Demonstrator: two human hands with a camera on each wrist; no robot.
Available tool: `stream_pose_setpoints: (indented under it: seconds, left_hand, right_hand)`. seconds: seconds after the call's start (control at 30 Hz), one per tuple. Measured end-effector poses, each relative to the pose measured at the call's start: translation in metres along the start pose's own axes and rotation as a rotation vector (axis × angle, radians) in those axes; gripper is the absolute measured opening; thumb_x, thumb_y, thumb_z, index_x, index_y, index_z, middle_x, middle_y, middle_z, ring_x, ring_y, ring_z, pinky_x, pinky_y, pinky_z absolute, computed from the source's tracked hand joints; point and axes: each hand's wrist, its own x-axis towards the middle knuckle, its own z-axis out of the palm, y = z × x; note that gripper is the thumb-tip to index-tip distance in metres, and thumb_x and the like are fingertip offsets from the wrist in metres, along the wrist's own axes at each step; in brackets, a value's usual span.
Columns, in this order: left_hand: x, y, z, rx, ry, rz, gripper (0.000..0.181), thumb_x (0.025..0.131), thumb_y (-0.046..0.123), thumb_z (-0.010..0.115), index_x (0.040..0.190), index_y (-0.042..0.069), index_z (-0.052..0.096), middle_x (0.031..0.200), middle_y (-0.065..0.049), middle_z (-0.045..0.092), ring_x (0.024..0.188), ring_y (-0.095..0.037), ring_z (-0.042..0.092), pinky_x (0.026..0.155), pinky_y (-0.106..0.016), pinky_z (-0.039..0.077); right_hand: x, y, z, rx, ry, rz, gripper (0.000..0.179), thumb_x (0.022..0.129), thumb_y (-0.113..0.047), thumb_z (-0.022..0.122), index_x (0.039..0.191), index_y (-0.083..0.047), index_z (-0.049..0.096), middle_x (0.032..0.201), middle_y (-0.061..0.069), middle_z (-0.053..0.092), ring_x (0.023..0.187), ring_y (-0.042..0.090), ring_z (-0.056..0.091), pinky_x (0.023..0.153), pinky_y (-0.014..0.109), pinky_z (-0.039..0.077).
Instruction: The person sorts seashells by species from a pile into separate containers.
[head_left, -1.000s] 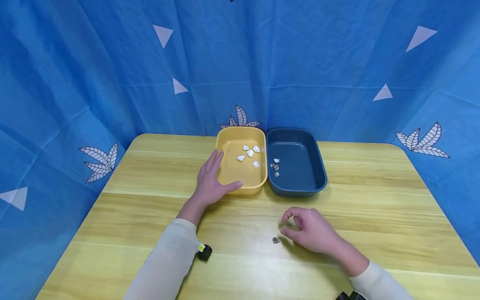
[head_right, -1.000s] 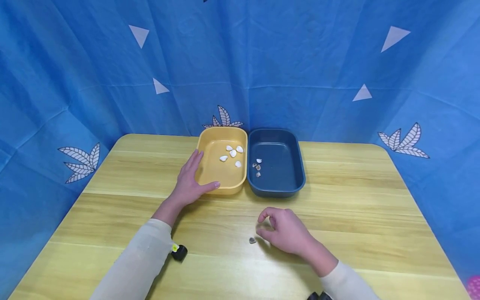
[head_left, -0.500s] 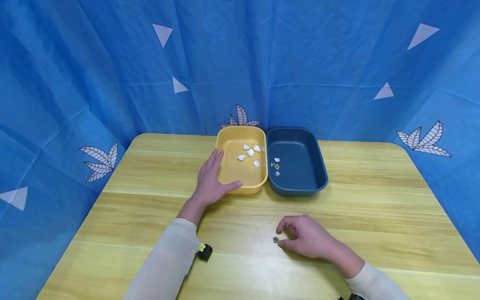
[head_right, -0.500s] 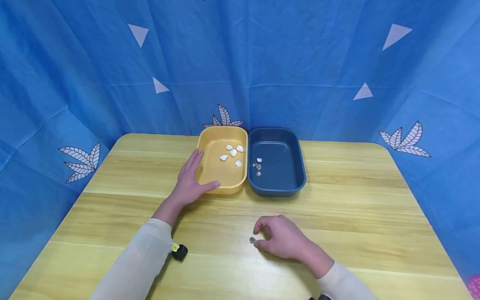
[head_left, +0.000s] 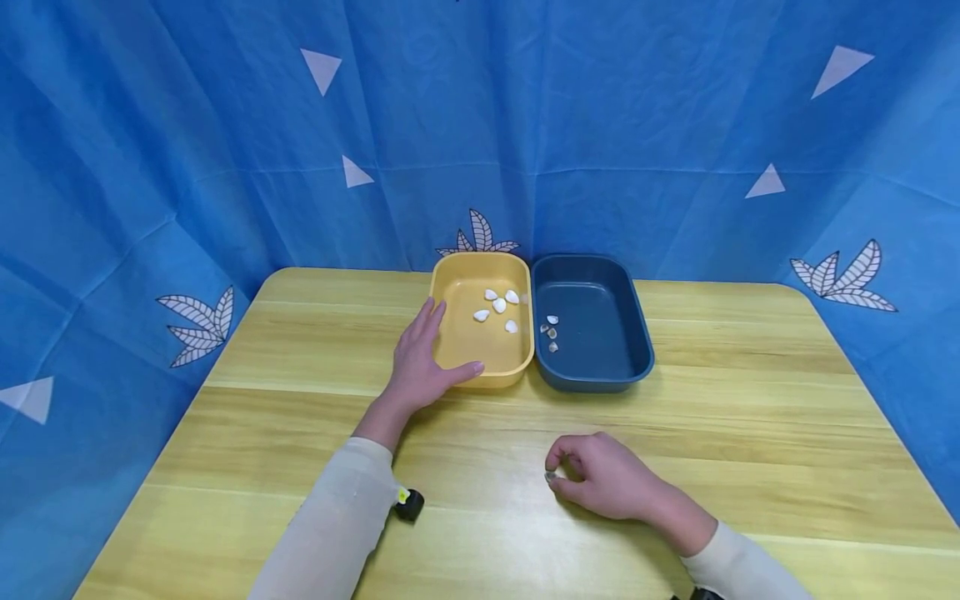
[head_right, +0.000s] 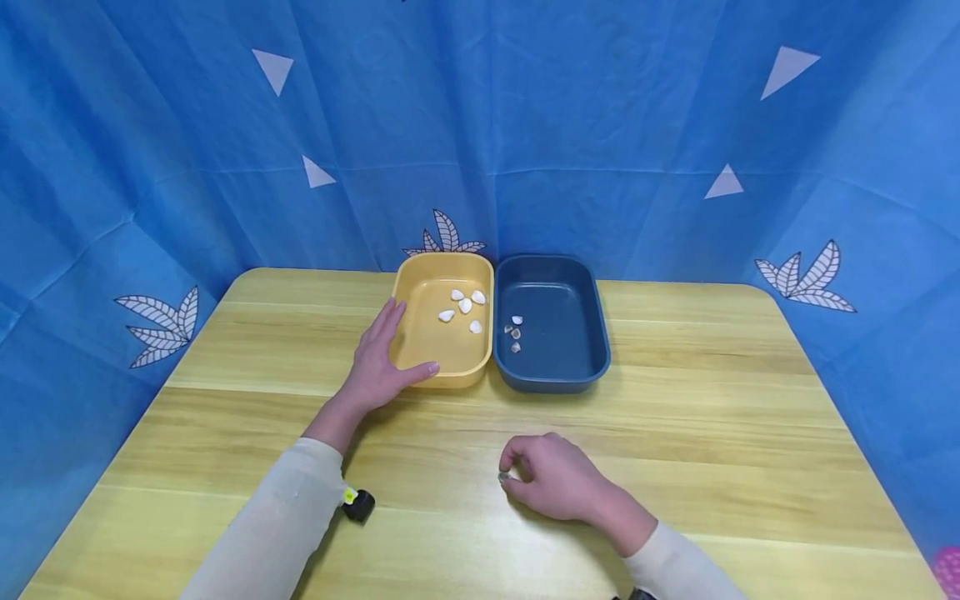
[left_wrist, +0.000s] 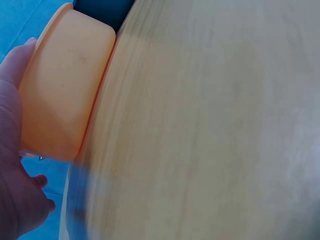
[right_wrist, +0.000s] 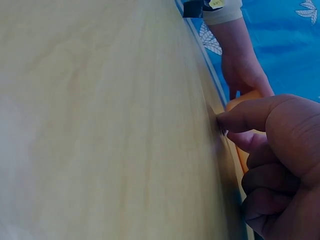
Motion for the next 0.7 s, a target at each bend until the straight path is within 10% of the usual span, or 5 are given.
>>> stream_pose_setpoints:
  seconds: [0.7]
  left_hand:
    - [0.002, -0.003, 0.002, -0.004, 0.013, 0.007, 0.116, 0.073, 0.068, 0.076, 0.162, 0.023, 0.018, 0.166, 0.007, 0.004, 0.149, -0.030, 0.008, 0.115, -0.058, 0.009]
  right_hand:
    - [0.007, -0.003, -0.034, 0.054, 0.111, 0.072, 0.011, 0.089, -0.017, 0.077, 0.092, -0.021, 0.067, 0.053, -0.015, 0.032, 0.047, 0.002, 0.030, 0.048, 0.025, 0.035]
